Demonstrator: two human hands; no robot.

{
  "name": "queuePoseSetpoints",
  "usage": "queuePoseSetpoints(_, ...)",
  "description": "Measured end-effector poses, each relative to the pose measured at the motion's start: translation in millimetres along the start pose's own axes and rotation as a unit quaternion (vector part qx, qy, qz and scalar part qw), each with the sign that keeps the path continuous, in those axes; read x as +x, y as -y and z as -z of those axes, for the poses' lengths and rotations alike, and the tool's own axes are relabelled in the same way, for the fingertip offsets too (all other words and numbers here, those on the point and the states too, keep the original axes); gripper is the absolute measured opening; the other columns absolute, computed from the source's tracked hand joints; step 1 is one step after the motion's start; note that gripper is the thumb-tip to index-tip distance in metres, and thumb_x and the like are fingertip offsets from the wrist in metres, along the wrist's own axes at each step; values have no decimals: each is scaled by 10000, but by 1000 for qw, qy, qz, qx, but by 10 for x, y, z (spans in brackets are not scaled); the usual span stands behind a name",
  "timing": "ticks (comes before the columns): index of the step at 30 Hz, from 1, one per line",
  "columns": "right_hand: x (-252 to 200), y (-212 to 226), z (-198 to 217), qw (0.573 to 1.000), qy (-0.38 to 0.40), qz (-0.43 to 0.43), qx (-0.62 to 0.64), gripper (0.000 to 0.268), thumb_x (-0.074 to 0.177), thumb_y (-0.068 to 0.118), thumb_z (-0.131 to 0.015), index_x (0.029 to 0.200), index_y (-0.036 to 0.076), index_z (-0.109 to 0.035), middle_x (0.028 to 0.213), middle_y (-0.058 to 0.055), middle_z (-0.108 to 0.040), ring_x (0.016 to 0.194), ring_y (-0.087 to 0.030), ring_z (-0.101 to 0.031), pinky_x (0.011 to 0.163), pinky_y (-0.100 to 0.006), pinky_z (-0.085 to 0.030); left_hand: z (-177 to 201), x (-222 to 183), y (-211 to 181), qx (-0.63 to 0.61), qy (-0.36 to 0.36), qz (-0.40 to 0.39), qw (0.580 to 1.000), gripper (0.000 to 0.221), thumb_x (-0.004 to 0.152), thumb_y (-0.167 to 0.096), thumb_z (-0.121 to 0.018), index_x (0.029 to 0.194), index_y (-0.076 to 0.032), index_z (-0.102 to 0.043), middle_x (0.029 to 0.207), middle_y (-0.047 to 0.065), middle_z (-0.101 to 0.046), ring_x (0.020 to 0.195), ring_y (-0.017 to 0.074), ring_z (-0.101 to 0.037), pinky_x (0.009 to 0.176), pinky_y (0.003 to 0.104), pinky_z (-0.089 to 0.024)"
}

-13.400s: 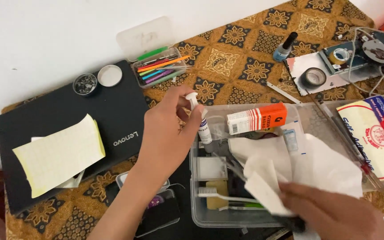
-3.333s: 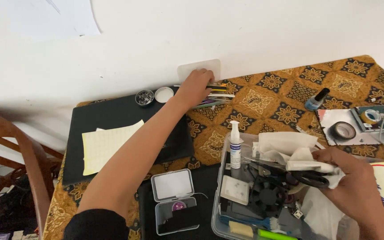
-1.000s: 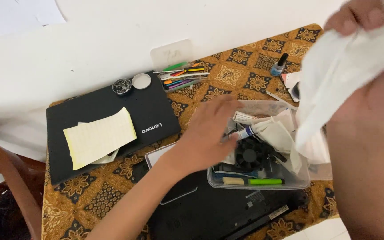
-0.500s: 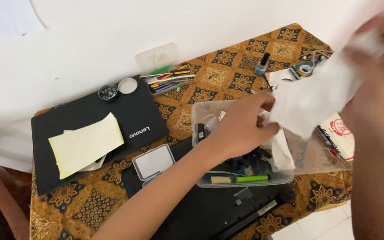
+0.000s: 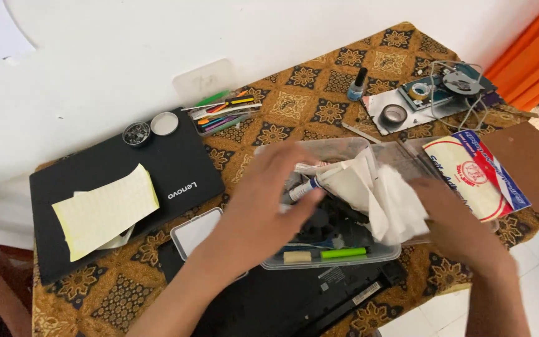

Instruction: The person is organizing a plastic bin containing various electronics repair tools and parts, such as scissors, thermal paste, and a cooling fan, on a desk next to a laptop.

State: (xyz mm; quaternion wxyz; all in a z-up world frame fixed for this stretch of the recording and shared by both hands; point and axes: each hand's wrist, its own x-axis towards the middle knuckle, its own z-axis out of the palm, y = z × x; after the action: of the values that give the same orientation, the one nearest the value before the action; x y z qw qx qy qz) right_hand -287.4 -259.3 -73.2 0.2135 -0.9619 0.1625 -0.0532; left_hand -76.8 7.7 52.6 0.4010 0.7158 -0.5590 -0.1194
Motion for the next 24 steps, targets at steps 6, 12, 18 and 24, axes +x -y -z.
queuePoseSetpoints(6, -125, 289, 412, 977, 2, -126, 173, 657, 963, 149, -406, 1609, 193, -296, 1692, -30, -322, 1404, -259, -492, 1111, -458, -412, 38, -267, 297, 174, -22, -88, 980, 459, 977, -147, -655, 1425, -208, -574, 1585, 57, -428, 1426, 365, -450, 1140, 611, -291)
queuePoseSetpoints(12, -120, 326, -14, 981, 112, -26, 159, 613, 949, 282, -557, 1544, 201, -433, 1678, -25, -372, 1521, -233, -313, 1192, -464, -232, -603, 401, 294, 250, 60, -267, 929, 270, 997, -153, -627, 1236, -259, -694, 1460, 76, -571, 1388, 410, -518, 1013, 606, -479)
queuePoseSetpoints(18, -67, 394, -114, 989, 47, -31, 134, 490, 800, 255, -789, 1265, 138, -691, 1368, -79, -636, 1227, -269, -596, 966, -408, -472, -768, 902, 472, 336, 226, -140, 904, 328, 882, 97, -570, 627, -106, -600, 618, 36, -541, 573, 233, -614, 502, 386, -511)
queuePoseSetpoints(24, 15, 242, -140, 961, 29, -260, 90, 493, 695, 223, -920, 1166, 247, -780, 1153, 28, -764, 944, -190, -702, 804, -327, -482, -562, 959, 474, 147, 189, 77, 968, 243, 1046, -87, -584, 827, -57, -686, 804, 44, -698, 696, 170, -728, 606, 289, -635)
